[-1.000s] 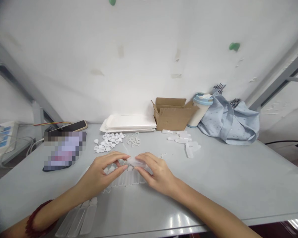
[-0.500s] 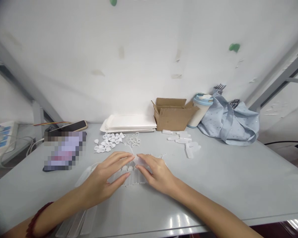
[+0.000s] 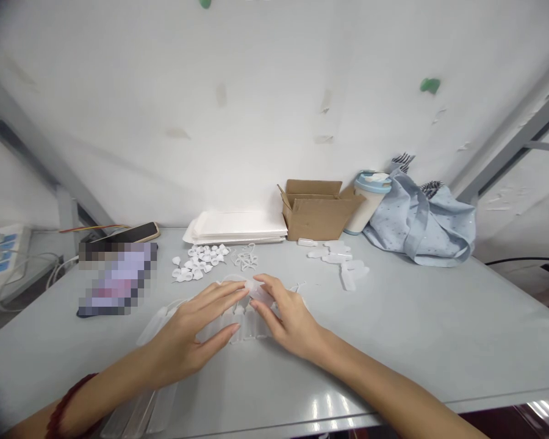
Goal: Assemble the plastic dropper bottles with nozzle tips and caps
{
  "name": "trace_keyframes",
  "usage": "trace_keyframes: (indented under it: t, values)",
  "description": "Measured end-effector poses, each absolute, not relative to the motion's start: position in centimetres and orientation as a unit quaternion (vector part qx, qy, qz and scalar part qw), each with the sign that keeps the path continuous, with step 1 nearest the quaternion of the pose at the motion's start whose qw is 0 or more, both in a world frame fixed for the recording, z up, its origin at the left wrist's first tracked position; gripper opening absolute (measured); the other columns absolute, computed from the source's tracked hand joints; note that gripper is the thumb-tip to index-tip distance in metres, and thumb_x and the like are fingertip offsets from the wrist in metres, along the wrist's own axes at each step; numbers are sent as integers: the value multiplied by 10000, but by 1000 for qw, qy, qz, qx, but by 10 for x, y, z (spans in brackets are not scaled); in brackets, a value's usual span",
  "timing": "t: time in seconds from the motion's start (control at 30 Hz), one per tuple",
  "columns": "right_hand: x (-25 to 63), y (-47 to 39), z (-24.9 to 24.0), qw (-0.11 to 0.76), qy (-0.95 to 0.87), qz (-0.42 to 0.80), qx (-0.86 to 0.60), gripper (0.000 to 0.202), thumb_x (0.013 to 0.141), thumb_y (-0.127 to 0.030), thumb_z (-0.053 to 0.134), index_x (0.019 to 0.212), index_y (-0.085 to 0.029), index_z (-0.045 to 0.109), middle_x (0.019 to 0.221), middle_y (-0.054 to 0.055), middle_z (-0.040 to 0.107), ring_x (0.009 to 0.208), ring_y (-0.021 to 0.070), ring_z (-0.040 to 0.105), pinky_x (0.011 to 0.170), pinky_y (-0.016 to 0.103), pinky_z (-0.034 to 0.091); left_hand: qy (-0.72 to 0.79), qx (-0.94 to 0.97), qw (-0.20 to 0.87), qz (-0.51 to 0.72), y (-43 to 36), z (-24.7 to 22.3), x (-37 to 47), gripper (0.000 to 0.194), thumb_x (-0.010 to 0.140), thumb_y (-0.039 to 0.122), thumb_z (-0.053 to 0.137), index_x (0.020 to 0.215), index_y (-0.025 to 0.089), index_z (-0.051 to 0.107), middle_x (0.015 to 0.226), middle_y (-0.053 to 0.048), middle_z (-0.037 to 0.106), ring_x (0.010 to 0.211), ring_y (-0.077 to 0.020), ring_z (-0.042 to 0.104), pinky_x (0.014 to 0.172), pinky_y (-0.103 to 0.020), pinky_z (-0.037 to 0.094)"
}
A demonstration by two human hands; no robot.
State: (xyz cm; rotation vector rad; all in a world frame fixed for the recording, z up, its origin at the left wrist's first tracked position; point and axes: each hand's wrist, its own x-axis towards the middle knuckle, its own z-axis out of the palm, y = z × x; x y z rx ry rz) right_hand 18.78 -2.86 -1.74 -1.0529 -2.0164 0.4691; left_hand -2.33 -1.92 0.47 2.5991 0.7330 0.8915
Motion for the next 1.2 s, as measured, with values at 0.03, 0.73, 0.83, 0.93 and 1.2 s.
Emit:
trace_keyframes:
  t: [0.03,0.73,0.83,0.93,1.2]
  values:
    - [188,-29,-18,397,-794,189,-419,371,930,-210,455,1288,-233,360,1012,74,656,876,188,661,763,323,542,254,903,157,310,-20,5,-23,461,892,137,487,1346,164,411,1294,-113,544,1209,-217,474,1016,-413,438]
    - [186,-34,0,338,-760,401,-384,281,973,-296,380,1238,-216,431,942,39,636,851,154,600,771,286,463,235,858,153,429,-19,12,-19,312,852,17,502,1114,169,581,1037,-82,612,978,-177,561,824,-317,501]
    - [185,-36,4,348,-719,483,-359,282,977,-308,386,1236,-219,451,994,46,644,887,147,598,824,305,464,208,874,114,424,-20,11,-20,340,838,23,544,1161,131,540,1105,-114,601,1041,-204,536,885,-363,490]
    - [183,-38,8,345,-682,547,-342,288,974,-338,396,1222,-214,476,955,42,647,868,146,605,828,318,472,185,904,74,378,-22,9,-20,451,839,81,593,1270,96,461,1217,-147,568,1155,-245,474,963,-412,466]
    - [181,-41,9,341,-617,630,-326,283,959,-387,431,1158,-208,523,979,49,625,894,144,591,787,298,475,169,922,-34,347,-23,8,-18,454,855,135,595,1278,63,443,1200,-162,616,1149,-257,527,943,-424,524]
